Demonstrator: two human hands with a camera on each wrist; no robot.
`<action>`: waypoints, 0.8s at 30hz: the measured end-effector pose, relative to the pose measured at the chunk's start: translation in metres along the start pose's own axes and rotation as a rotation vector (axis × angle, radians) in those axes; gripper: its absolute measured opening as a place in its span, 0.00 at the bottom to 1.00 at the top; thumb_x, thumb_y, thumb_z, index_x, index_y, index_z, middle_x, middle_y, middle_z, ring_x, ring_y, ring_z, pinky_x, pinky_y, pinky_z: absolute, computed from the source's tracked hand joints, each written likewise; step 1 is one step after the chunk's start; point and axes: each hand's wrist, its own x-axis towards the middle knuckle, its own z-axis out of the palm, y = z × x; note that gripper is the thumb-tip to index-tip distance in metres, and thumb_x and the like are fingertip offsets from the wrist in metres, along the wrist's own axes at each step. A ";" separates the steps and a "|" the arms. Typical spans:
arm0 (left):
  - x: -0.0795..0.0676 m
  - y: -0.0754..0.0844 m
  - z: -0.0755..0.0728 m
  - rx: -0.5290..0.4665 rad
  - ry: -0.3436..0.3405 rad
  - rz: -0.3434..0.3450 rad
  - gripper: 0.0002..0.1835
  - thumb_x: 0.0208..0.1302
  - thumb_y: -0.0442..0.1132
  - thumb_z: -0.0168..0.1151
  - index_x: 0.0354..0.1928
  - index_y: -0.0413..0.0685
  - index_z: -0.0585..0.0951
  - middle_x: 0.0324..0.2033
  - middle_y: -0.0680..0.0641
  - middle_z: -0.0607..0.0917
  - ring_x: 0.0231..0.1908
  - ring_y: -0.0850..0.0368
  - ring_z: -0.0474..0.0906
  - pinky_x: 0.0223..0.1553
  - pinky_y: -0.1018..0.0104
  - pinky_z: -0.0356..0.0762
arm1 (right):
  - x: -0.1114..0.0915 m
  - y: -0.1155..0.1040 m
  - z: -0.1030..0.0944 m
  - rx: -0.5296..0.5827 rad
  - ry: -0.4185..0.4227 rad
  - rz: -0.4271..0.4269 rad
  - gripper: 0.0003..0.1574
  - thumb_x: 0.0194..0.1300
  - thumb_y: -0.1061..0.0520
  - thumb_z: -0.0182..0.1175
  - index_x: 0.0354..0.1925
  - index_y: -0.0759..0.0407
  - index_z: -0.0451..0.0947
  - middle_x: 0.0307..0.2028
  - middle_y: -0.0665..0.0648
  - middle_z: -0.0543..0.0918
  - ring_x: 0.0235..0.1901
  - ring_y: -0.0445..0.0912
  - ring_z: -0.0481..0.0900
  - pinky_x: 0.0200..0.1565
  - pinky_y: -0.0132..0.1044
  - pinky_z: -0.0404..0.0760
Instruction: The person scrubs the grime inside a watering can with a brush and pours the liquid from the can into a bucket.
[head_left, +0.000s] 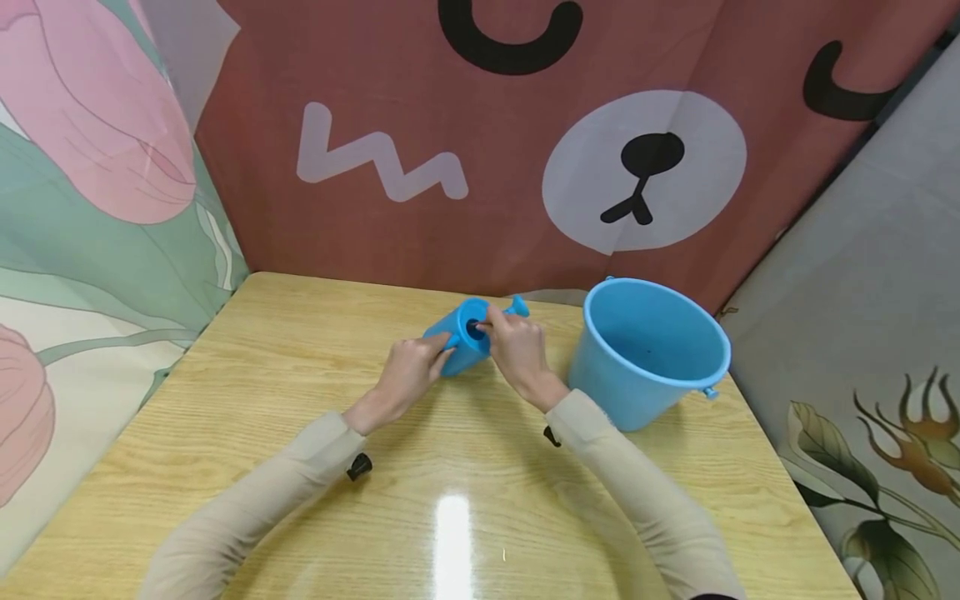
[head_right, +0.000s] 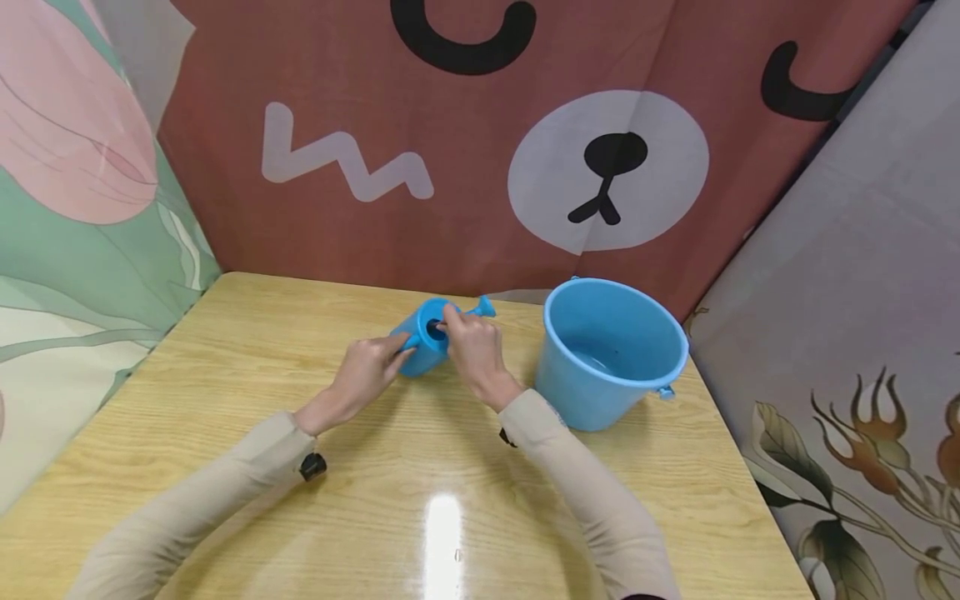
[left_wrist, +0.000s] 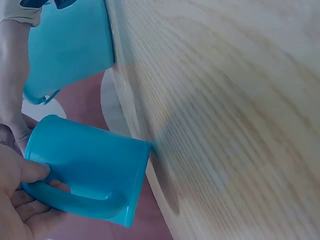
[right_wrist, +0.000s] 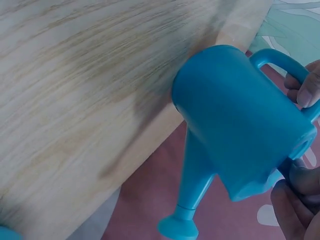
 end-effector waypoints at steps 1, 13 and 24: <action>0.000 0.000 0.000 0.003 -0.003 0.000 0.04 0.62 0.28 0.68 0.32 0.37 0.80 0.27 0.40 0.86 0.28 0.48 0.86 0.30 0.58 0.84 | 0.000 0.000 -0.001 0.005 0.003 -0.001 0.16 0.59 0.58 0.72 0.31 0.59 0.72 0.17 0.56 0.80 0.13 0.47 0.74 0.11 0.36 0.64; 0.002 0.004 0.000 -0.001 0.002 -0.022 0.09 0.61 0.27 0.68 0.28 0.39 0.77 0.27 0.41 0.86 0.28 0.47 0.86 0.32 0.54 0.84 | -0.001 0.007 -0.010 -0.007 0.132 -0.010 0.13 0.60 0.64 0.70 0.30 0.60 0.73 0.19 0.57 0.80 0.15 0.50 0.77 0.13 0.41 0.72; 0.001 0.003 0.000 -0.026 0.021 -0.047 0.05 0.62 0.27 0.67 0.30 0.36 0.81 0.30 0.38 0.87 0.30 0.46 0.87 0.33 0.53 0.85 | -0.002 0.011 -0.004 -0.009 0.169 -0.046 0.17 0.53 0.64 0.74 0.28 0.59 0.73 0.16 0.54 0.75 0.11 0.48 0.70 0.11 0.38 0.63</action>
